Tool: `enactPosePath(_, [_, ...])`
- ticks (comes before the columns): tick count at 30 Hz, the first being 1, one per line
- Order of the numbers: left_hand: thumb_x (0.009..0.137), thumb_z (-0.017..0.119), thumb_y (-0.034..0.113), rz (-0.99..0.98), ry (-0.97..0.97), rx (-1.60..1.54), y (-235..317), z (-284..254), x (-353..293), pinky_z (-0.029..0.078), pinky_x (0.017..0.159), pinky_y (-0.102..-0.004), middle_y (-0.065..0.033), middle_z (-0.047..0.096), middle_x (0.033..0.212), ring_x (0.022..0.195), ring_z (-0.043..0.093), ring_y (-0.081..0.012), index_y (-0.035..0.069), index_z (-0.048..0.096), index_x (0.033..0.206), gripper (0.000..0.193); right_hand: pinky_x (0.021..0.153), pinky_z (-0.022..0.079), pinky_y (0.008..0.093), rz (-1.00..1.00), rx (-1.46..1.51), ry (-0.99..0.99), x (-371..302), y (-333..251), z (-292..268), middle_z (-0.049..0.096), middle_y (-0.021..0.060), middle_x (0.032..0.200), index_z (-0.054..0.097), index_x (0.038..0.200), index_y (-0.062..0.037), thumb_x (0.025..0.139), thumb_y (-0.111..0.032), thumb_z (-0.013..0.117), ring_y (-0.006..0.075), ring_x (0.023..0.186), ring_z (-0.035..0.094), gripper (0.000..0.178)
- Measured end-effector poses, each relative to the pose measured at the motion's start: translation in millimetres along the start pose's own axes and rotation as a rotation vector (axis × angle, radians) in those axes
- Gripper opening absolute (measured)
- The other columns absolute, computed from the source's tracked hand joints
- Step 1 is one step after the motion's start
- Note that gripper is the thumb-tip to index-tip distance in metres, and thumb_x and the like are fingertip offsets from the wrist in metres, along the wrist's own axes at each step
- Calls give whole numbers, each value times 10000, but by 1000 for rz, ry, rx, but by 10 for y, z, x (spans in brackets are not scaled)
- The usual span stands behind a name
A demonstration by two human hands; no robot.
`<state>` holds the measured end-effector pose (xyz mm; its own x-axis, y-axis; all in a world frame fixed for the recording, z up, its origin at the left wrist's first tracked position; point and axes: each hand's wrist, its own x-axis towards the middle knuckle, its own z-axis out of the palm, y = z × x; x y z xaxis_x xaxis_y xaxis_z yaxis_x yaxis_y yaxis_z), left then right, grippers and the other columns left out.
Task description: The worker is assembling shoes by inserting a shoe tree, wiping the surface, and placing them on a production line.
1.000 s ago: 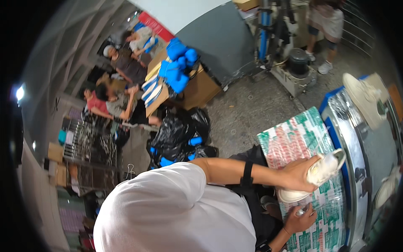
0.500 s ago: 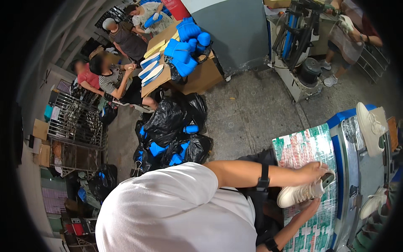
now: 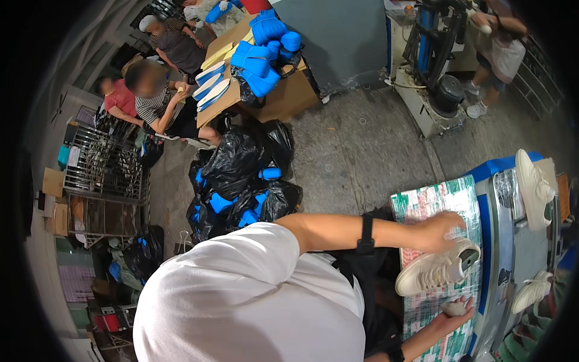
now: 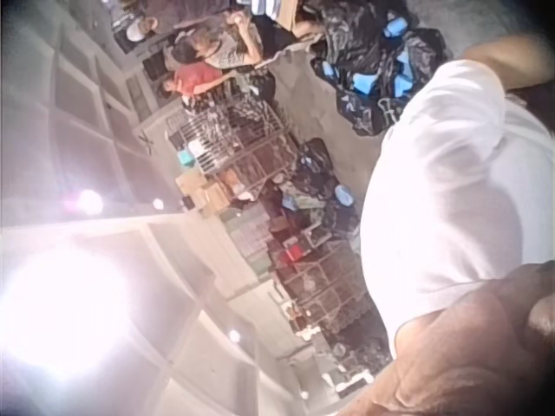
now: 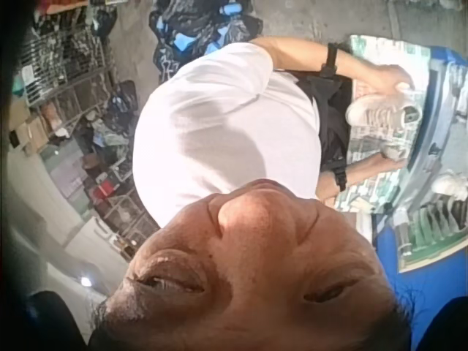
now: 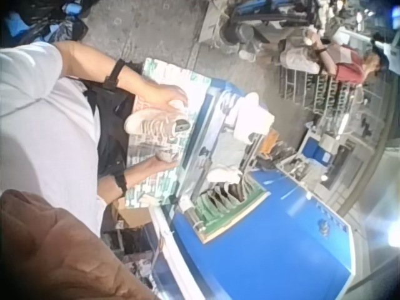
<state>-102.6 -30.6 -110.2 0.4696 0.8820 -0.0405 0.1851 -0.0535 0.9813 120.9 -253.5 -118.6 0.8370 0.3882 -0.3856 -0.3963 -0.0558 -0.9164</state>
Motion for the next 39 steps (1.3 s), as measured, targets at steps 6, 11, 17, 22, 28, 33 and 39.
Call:
enactPosePath(6, [813, 924, 318, 505, -643, 216, -47, 594, 462, 563, 1088, -450, -199, 638, 1474, 1325, 666, -381, 87, 854, 1127, 396, 1048, 533, 398, -208, -478, -177, -926, 251, -75, 648, 201, 1489, 456, 1710, -24, 1124, -353, 587, 313, 1257, 657, 684])
enactPosePath(11, [720, 997, 418, 633, -609, 264, -32, 593, 604, 594, 953, -453, -138, 697, 1329, 1159, 728, -344, 142, 858, 1024, 433, 1022, 560, 463, -777, -852, -362, -1458, 208, 514, 641, 247, 1508, 455, 1699, 1, 1015, -206, 718, 397, 1252, 680, 762])
enactPosePath(17, [684, 1022, 404, 550, -657, 246, 55, 557, 657, 596, 874, -434, -112, 738, 1154, 1074, 738, -318, 98, 813, 949, 455, 1016, 568, 529, -1085, -1167, -392, -1329, 151, 720, 668, 267, 1339, 464, 1688, 1, 938, -173, 746, 468, 1214, 678, 821])
enactPosePath(22, [643, 1031, 411, 522, -623, 280, 48, 557, 683, 591, 782, -433, -85, 747, 958, 963, 742, -305, 85, 766, 810, 452, 991, 551, 541, -1007, -1180, -407, -1401, -31, 770, 657, 272, 1266, 478, 1657, 42, 902, -179, 769, 473, 1149, 667, 839])
enactPosePath(28, [624, 1031, 414, 568, -608, 299, 48, 572, 735, 581, 719, -422, -57, 734, 862, 869, 739, -286, 100, 736, 727, 443, 1006, 552, 535, -985, -1277, -428, -1381, -14, 815, 657, 265, 1287, 476, 1656, 51, 911, -162, 756, 482, 1173, 663, 824])
enactPosePath(33, [616, 1037, 442, 550, -604, 276, -6, 555, 742, 576, 703, -412, -50, 731, 833, 851, 742, -279, 100, 740, 733, 468, 1094, 532, 487, -724, -1073, -558, -1292, -80, 580, 669, 262, 1393, 527, 1630, 56, 922, -100, 712, 439, 1236, 677, 747])
enactPosePath(39, [572, 1060, 478, 496, -598, 283, 55, 595, 779, 570, 663, -416, -64, 755, 806, 757, 747, -293, 103, 747, 723, 512, 1118, 525, 445, -472, -776, -667, -1179, -33, 731, 699, 233, 1402, 586, 1600, 39, 945, -38, 656, 355, 1239, 693, 664])
